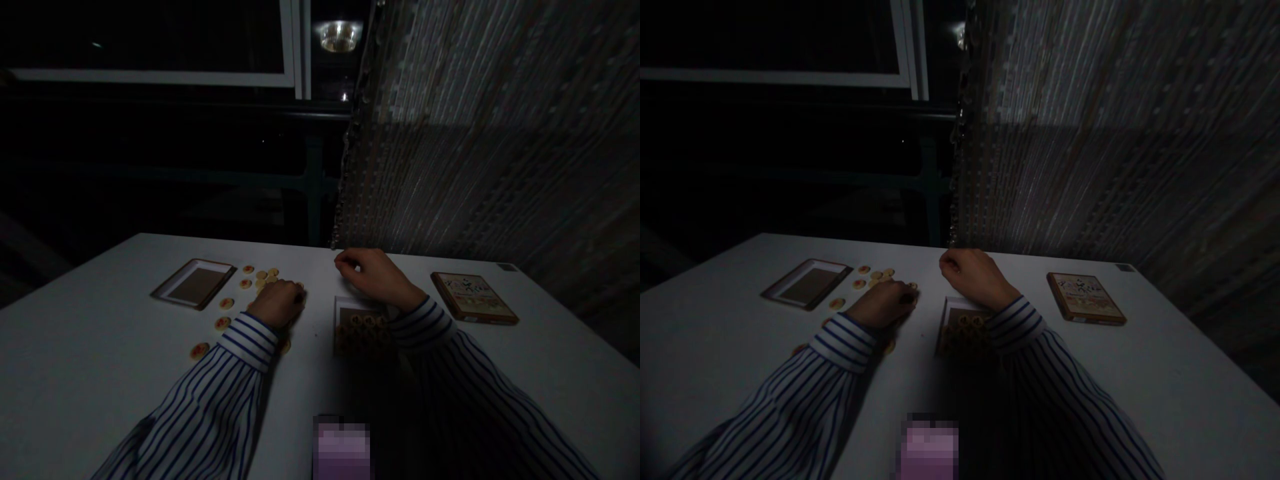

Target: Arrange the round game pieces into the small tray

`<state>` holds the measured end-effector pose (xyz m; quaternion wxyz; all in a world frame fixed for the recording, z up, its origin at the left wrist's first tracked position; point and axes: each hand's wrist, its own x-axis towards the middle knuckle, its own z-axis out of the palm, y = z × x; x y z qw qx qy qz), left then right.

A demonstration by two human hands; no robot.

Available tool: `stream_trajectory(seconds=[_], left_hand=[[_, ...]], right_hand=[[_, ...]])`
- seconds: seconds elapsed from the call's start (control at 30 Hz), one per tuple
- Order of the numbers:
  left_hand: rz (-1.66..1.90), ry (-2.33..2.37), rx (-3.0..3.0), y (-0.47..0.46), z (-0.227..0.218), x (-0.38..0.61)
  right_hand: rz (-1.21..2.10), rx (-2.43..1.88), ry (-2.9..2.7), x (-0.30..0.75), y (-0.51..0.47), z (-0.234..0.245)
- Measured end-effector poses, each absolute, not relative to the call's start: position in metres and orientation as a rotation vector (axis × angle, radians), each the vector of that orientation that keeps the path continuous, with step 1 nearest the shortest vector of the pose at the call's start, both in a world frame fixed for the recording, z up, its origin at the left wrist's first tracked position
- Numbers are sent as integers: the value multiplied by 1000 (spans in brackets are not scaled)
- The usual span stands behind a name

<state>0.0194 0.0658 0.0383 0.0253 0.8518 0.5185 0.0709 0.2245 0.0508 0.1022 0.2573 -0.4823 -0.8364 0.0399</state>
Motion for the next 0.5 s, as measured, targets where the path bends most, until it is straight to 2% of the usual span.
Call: stream_trajectory(seconds=[0.2,0.5], left_hand=[[334,1540,2699,64,48,21],[729,1439,2665,55,69,25]], right_hand=[[102,-1311,-2267,225,49,104],[77,-1286,-2235,226,39,110]])
